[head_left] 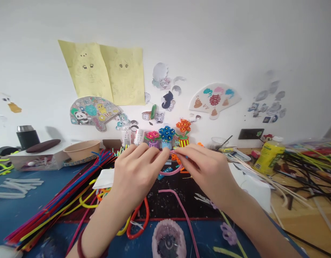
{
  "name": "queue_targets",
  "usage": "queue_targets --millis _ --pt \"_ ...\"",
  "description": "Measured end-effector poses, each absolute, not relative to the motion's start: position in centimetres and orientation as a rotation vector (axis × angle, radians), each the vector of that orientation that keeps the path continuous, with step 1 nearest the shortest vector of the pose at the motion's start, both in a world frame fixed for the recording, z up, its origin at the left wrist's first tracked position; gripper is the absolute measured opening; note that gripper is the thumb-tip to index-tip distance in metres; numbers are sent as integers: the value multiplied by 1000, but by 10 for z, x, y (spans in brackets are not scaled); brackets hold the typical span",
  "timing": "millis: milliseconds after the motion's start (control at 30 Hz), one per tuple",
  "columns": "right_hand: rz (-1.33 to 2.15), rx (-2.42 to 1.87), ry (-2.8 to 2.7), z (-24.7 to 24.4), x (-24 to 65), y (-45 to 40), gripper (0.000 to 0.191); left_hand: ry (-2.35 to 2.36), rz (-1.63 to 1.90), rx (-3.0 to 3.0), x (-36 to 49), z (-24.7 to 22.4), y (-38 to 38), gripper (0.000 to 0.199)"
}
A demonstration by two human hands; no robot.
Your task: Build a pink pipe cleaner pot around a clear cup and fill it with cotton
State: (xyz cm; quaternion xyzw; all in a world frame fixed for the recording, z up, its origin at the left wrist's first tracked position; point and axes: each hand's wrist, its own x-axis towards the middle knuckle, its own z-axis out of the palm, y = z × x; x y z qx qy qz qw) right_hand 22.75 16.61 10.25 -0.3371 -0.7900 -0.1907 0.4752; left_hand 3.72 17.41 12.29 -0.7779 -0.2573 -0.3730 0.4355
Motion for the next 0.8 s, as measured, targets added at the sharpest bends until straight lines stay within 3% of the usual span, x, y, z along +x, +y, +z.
queue_targets --millis 800 --pt "-435 -828 -1973 104 230 165 16 -643 -942 -1938 39 123 174 28"
